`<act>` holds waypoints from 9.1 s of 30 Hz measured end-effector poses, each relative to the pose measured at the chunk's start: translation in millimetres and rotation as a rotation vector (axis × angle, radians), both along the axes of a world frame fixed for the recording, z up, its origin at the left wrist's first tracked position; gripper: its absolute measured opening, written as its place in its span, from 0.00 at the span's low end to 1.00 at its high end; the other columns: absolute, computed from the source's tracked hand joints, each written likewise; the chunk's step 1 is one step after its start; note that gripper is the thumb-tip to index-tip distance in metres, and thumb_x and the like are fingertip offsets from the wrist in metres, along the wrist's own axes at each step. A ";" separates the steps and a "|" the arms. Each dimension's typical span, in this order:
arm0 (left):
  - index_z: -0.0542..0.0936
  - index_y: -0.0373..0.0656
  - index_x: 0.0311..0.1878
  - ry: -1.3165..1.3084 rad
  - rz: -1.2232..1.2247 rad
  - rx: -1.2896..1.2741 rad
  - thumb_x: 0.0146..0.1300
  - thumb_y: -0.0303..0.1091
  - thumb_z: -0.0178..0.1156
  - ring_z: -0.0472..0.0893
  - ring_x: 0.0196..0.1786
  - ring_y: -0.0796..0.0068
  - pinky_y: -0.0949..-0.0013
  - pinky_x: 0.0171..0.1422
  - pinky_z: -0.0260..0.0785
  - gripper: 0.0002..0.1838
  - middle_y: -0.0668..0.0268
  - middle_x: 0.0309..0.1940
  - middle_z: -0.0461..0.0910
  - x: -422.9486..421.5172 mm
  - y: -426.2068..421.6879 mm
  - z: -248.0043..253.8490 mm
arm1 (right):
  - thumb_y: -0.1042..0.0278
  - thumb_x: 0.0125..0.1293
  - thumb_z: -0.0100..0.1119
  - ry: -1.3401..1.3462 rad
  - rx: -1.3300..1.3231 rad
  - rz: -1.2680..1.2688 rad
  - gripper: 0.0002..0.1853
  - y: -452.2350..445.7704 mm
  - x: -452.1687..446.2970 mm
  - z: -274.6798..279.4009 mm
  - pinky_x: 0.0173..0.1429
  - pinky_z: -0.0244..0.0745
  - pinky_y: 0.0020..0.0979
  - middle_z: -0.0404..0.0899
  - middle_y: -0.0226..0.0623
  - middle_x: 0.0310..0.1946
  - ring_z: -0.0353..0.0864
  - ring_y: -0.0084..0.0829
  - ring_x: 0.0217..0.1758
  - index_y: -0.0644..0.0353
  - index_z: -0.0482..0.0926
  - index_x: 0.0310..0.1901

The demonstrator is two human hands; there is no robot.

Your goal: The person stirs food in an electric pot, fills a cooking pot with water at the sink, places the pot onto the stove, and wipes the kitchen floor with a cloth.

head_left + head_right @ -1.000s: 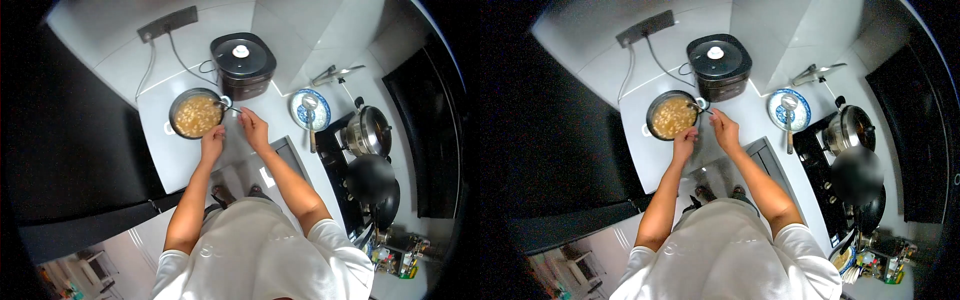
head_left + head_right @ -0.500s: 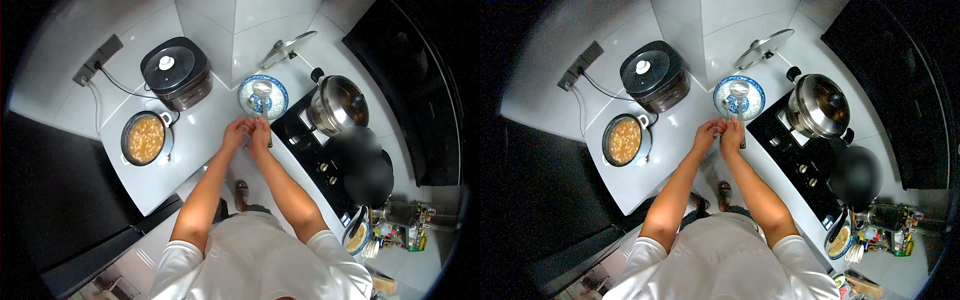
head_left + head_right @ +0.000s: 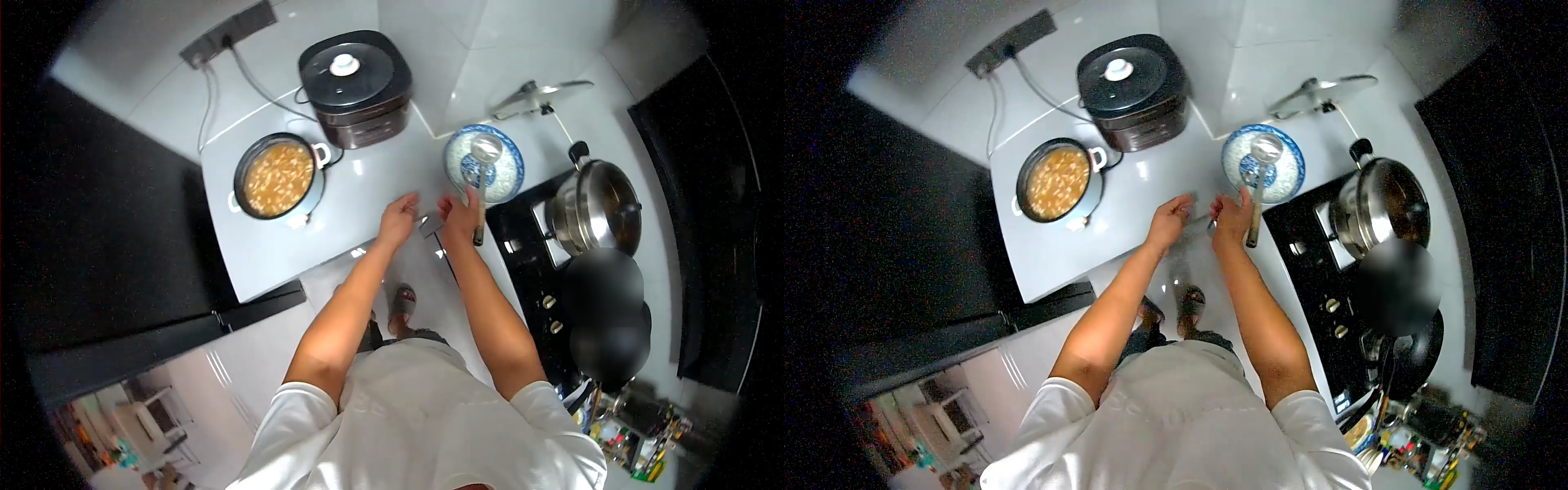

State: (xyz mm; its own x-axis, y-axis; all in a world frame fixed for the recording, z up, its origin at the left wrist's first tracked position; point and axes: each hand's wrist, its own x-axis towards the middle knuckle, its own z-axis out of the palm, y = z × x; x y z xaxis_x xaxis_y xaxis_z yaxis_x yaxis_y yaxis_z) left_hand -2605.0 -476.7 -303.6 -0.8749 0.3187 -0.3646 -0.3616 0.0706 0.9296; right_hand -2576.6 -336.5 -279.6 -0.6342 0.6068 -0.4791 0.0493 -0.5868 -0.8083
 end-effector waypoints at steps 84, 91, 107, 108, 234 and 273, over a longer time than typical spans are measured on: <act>0.84 0.45 0.51 0.901 0.267 -0.612 0.65 0.38 0.64 0.83 0.47 0.47 0.52 0.53 0.73 0.14 0.52 0.41 0.85 -443.9 -352.3 55.7 | 0.51 0.53 0.66 0.465 1.434 0.271 0.19 -369.9 -484.4 119.8 0.42 0.76 0.49 0.83 0.44 0.28 0.84 0.54 0.35 0.56 0.74 0.37; 0.77 0.40 0.65 0.789 0.109 -0.819 0.61 0.31 0.62 0.81 0.59 0.48 0.58 0.66 0.73 0.26 0.50 0.56 0.83 -386.0 -371.9 48.7 | 0.49 0.54 0.73 0.096 1.498 0.721 0.30 -323.4 -445.3 90.7 0.56 0.79 0.48 0.85 0.55 0.45 0.84 0.54 0.52 0.63 0.77 0.51; 0.77 0.37 0.65 0.454 0.585 -0.362 0.76 0.28 0.53 0.80 0.60 0.71 0.69 0.67 0.69 0.18 0.56 0.56 0.84 -80.9 -366.8 92.9 | 0.66 0.63 0.65 0.332 0.985 0.707 0.09 -273.0 -135.8 98.5 0.45 0.80 0.34 0.86 0.41 0.33 0.87 0.37 0.40 0.60 0.81 0.42; 0.78 0.37 0.63 0.420 0.657 -0.374 0.75 0.28 0.53 0.80 0.55 0.73 0.70 0.63 0.70 0.16 0.59 0.53 0.84 -66.8 -363.4 86.9 | 0.66 0.63 0.65 0.331 0.992 0.663 0.09 -271.1 -116.7 86.4 0.45 0.80 0.34 0.86 0.40 0.32 0.87 0.36 0.39 0.60 0.81 0.42; 0.81 0.38 0.61 0.500 -0.400 0.009 0.69 0.19 0.50 0.82 0.60 0.69 0.69 0.65 0.70 0.19 0.56 0.58 0.83 -35.5 -24.8 99.9 | 0.72 0.61 0.68 -0.125 1.406 0.084 0.15 -55.9 94.2 118.5 0.48 0.81 0.39 0.83 0.45 0.45 0.84 0.43 0.42 0.59 0.83 0.50; 0.80 0.44 0.64 0.644 -0.789 0.355 0.66 0.17 0.53 0.82 0.54 0.69 0.69 0.60 0.72 0.24 0.56 0.53 0.84 115.4 377.1 226.3 | 0.77 0.72 0.56 0.221 0.636 -0.583 0.17 334.6 245.7 276.2 0.33 0.75 0.21 0.83 0.41 0.48 0.80 0.20 0.29 0.68 0.76 0.61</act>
